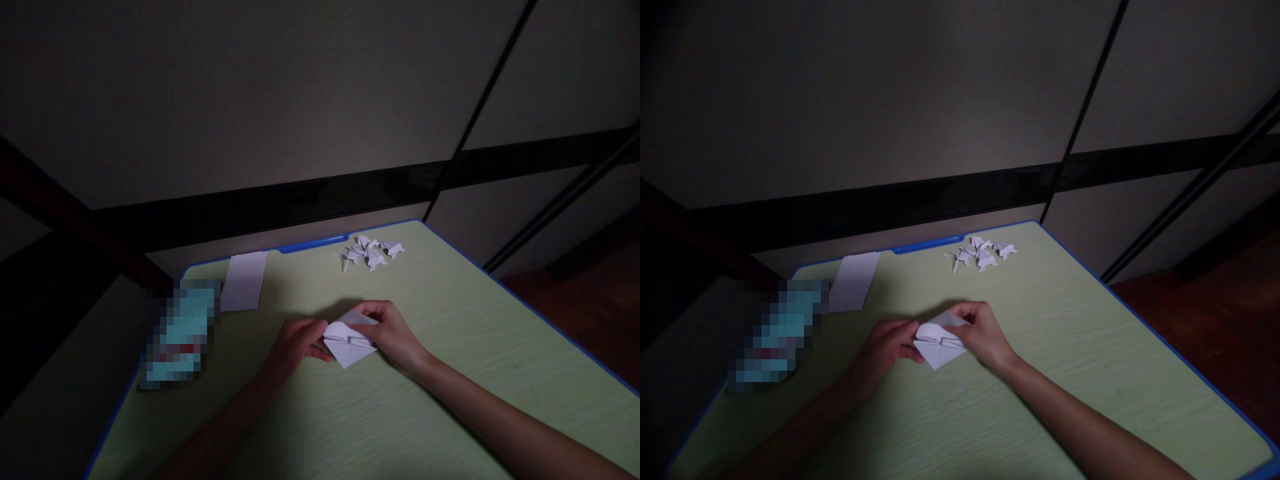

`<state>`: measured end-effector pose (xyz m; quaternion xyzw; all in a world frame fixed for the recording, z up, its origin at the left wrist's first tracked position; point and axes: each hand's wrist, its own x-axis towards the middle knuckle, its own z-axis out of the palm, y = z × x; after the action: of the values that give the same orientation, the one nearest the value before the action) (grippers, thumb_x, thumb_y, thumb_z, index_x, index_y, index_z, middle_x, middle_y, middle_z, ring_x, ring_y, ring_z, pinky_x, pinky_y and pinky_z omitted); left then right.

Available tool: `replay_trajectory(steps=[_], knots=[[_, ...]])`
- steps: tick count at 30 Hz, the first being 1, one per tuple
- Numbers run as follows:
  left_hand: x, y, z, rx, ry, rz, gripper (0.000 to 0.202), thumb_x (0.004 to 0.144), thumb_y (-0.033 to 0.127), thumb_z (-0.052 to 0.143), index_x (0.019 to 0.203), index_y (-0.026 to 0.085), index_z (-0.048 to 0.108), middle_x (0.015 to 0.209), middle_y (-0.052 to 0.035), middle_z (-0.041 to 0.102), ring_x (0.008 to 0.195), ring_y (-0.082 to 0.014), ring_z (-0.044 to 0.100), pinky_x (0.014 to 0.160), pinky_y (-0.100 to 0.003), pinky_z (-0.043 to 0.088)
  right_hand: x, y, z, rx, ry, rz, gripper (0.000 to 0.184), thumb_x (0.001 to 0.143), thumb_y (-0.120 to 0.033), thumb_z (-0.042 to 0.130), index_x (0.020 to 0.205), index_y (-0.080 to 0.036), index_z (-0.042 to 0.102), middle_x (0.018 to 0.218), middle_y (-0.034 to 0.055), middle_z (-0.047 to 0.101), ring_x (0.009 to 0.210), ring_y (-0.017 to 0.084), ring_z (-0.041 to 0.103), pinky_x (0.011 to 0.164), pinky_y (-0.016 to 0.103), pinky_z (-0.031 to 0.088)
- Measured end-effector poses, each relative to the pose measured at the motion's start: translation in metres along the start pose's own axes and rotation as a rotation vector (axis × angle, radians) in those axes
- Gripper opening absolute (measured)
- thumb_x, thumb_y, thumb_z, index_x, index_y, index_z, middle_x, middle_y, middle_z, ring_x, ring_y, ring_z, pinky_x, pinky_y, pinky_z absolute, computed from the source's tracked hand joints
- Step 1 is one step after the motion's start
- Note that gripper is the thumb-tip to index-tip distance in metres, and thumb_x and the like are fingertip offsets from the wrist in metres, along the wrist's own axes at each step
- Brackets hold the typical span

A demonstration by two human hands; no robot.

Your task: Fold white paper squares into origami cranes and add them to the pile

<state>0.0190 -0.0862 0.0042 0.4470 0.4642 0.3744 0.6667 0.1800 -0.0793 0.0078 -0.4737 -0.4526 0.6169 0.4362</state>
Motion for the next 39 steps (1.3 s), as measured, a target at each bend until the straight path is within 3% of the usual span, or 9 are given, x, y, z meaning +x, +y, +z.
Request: replay_trajectory(steps=[6,13,18,21,29,39], knots=[[-0.005,0.006,0.004,0.106,-0.096,0.09,0.024,0.064,0.029,0.059,0.078,0.011,0.065,0.07,-0.0044,0.066,0.063,-0.0149,0.058,0.058,-0.023,0.046,-0.002,0.0,0.001,0.024,0.061,-0.014,0.016,0.05,-0.023,0.07,0.056,-0.011,0.061,0.048,-0.0026,0.056,0.041,0.006,0.045,0.04,0.018,0.032],[-0.003,0.004,0.009,0.188,0.041,0.08,0.019,0.064,0.027,0.055,0.066,0.011,0.067,0.057,-0.0024,0.063,0.056,-0.0143,0.056,0.054,-0.022,0.044,-0.002,0.006,0.002,-0.064,0.037,-0.101,0.013,0.055,-0.023,0.068,0.059,-0.013,0.06,0.051,-0.0029,0.055,0.045,0.008,0.047,0.042,0.018,0.035],[-0.003,0.004,0.007,0.218,0.044,0.099,0.017,0.062,0.024,0.056,0.061,0.011,0.066,0.05,-0.001,0.06,0.05,-0.0121,0.053,0.049,-0.019,0.04,-0.004,0.0,-0.002,-0.229,-0.081,-0.347,0.026,0.064,-0.012,0.06,0.088,-0.018,0.064,0.083,0.0047,0.061,0.07,0.014,0.056,0.056,0.023,0.044],[-0.003,0.005,0.005,0.222,0.049,0.097,0.017,0.061,0.024,0.056,0.061,0.011,0.067,0.05,-0.0013,0.06,0.049,-0.012,0.052,0.048,-0.02,0.039,-0.007,-0.006,-0.006,-0.37,-0.23,-0.516,0.028,0.067,-0.006,0.055,0.087,-0.021,0.066,0.089,0.0058,0.06,0.082,0.016,0.056,0.064,0.026,0.045],[-0.004,0.005,0.004,0.143,0.043,0.062,0.018,0.057,0.022,0.058,0.068,0.01,0.068,0.053,-0.0026,0.062,0.049,-0.0124,0.052,0.05,-0.022,0.04,-0.005,-0.006,-0.014,-0.481,-0.333,-0.673,0.026,0.072,-0.01,0.054,0.092,-0.023,0.065,0.088,0.0066,0.063,0.076,0.016,0.059,0.062,0.027,0.047],[-0.004,0.003,0.002,0.09,0.019,0.048,0.02,0.058,0.022,0.06,0.072,0.011,0.067,0.056,-0.002,0.063,0.052,-0.0119,0.052,0.053,-0.022,0.04,-0.006,-0.005,-0.016,-0.497,-0.309,-0.75,0.026,0.072,-0.008,0.053,0.089,-0.022,0.066,0.089,0.0077,0.063,0.076,0.016,0.06,0.061,0.028,0.048]])
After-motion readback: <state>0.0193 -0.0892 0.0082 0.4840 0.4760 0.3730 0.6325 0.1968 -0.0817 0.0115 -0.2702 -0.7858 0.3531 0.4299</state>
